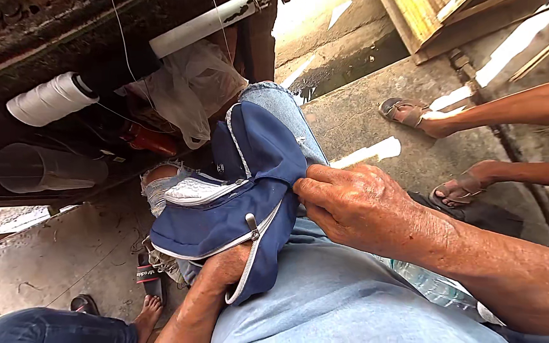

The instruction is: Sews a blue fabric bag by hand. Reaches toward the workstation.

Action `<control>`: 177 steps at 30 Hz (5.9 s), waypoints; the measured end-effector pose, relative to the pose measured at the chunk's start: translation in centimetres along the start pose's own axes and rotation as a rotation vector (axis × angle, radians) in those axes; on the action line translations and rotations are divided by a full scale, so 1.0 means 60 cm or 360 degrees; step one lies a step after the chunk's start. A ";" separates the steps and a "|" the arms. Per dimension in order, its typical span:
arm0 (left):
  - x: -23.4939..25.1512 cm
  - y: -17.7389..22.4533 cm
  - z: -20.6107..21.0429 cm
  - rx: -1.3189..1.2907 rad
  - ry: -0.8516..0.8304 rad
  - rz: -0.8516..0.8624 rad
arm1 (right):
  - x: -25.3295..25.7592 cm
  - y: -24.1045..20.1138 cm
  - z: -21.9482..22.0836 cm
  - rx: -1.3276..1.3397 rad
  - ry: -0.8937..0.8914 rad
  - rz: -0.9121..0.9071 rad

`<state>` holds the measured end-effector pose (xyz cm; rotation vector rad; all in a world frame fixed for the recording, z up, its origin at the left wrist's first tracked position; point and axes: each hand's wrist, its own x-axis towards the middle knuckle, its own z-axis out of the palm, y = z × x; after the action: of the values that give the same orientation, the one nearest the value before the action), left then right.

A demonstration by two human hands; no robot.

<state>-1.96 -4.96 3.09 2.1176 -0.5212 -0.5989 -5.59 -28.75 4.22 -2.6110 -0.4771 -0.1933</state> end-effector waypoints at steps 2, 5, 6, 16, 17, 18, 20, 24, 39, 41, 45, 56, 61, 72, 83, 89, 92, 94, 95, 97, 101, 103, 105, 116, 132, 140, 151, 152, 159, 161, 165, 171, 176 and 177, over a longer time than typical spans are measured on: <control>0.001 -0.004 0.003 0.0000 -0.0021 0.0014 | 0.000 0.000 0.004 -0.0049 0.0002 -0.0046; 0.002 -0.001 0.005 0.0080 -0.0072 0.0010 | 0.001 0.003 0.011 -0.0085 0.0005 -0.0108; 0.002 -0.001 0.006 0.0093 -0.0093 0.0000 | 0.002 0.003 0.012 -0.0089 0.0000 -0.0108; 0.001 -0.016 0.004 -0.0109 0.0046 -0.0174 | 0.015 0.016 0.030 0.0233 0.0028 0.0061; -0.001 -0.021 0.001 -0.0124 0.0106 -0.0207 | 0.015 0.018 0.025 0.0331 0.0039 0.0060; -0.002 -0.026 -0.003 -0.0119 0.0163 -0.0242 | 0.015 0.019 0.021 0.0415 0.0049 0.0051; -0.008 -0.035 -0.010 -0.0073 0.0252 -0.0212 | 0.014 0.022 0.013 0.0551 0.0054 0.0021; -0.023 -0.048 -0.020 -0.0577 0.0255 -0.0138 | 0.011 0.027 0.011 0.0739 0.0036 -0.0041; -0.028 -0.081 0.030 -0.2388 0.0343 -0.0097 | 0.003 0.022 0.016 0.0506 -0.0152 0.0004; -0.017 -0.048 0.026 -0.1666 0.0469 -0.0242 | 0.002 0.021 0.013 0.0420 -0.0255 0.0065; 0.001 -0.025 0.020 -0.0250 0.0397 -0.0158 | 0.011 0.017 0.008 0.0372 -0.0323 0.0149; 0.039 0.005 0.013 0.0147 0.0131 -0.0399 | 0.017 0.023 0.022 0.0493 -0.0211 0.0150; 0.035 0.001 0.007 0.0472 0.0013 -0.0351 | 0.006 0.026 0.028 0.0527 -0.0139 0.0129; 0.014 -0.025 0.013 -0.0165 0.0362 -0.0087 | -0.047 0.055 -0.024 0.0813 0.0689 0.0577; -0.016 -0.057 -0.016 -0.0535 0.0349 -0.0135 | -0.072 0.063 0.006 0.1584 -0.0722 0.0191; -0.013 -0.061 -0.012 -0.0354 0.0372 -0.0113 | -0.066 0.041 0.022 0.0611 0.0190 0.0601; -0.015 -0.056 -0.014 -0.0266 0.0356 -0.0158 | -0.065 0.029 0.046 0.0587 0.0218 0.0661; -0.018 -0.063 -0.016 -0.0312 0.0323 -0.0138 | -0.067 0.022 0.057 0.0793 0.0160 0.0691; -0.020 -0.066 -0.016 -0.0353 0.0318 -0.0137 | -0.067 0.018 0.061 0.0925 0.0134 0.0716; -0.023 -0.065 -0.016 -0.0450 0.0315 -0.0154 | -0.063 0.008 0.070 0.1199 0.0117 0.0785; -0.024 -0.060 -0.011 -0.0485 0.0333 -0.0247 | -0.056 0.001 0.081 0.1443 0.0085 0.0874; -0.024 -0.062 -0.010 -0.0458 0.0350 -0.0249 | -0.062 0.008 0.075 0.1643 -0.0026 0.0840; -0.025 -0.062 -0.012 -0.0447 0.0337 -0.0215 | -0.070 0.013 0.061 0.1900 -0.0095 0.0802; -0.076 -0.167 -0.047 -0.0113 0.0660 -0.0179 | -0.056 0.042 0.030 0.1929 0.0134 0.0567; 0.035 -0.060 -0.011 -0.0681 -0.0016 0.0078 | -0.051 0.075 0.043 0.2769 -0.0343 0.0376; 0.041 -0.020 -0.005 -0.0249 -0.0044 -0.0213 | -0.059 0.086 0.039 0.2755 -0.0295 0.0498; 0.025 -0.028 -0.018 -0.0304 0.0024 -0.0322 | -0.059 0.085 0.024 0.1243 -0.0107 0.0795; 0.024 -0.025 -0.019 -0.0175 0.0055 -0.0400 | -0.058 0.082 0.018 0.1050 -0.0069 0.0776; -0.023 -0.040 -0.001 -0.0104 0.0399 -0.0317 | -0.027 0.022 -0.012 0.0855 0.0119 0.0276; -0.040 -0.066 0.010 -0.0179 0.0474 -0.0040 | -0.017 0.008 -0.008 0.0851 0.0107 0.0139; -0.016 -0.034 0.012 -0.0275 0.0506 -0.0400 | -0.001 0.000 0.010 0.0722 0.0207 0.0014; -0.015 -0.028 0.006 -0.0092 0.0401 -0.0456 | 0.005 0.005 0.020 0.0760 0.0189 0.0022; -0.002 -0.018 -0.005 -0.0139 0.0350 -0.0520 | 0.008 0.006 0.018 0.0756 0.0179 0.0013; -0.001 -0.018 -0.005 -0.0135 0.0337 -0.0499 | 0.008 0.006 0.016 0.0745 0.0167 0.0006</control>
<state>-1.67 -4.13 2.40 2.1650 -0.0440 -0.5492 -4.93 -28.42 3.31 -2.1337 -0.4219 -0.1899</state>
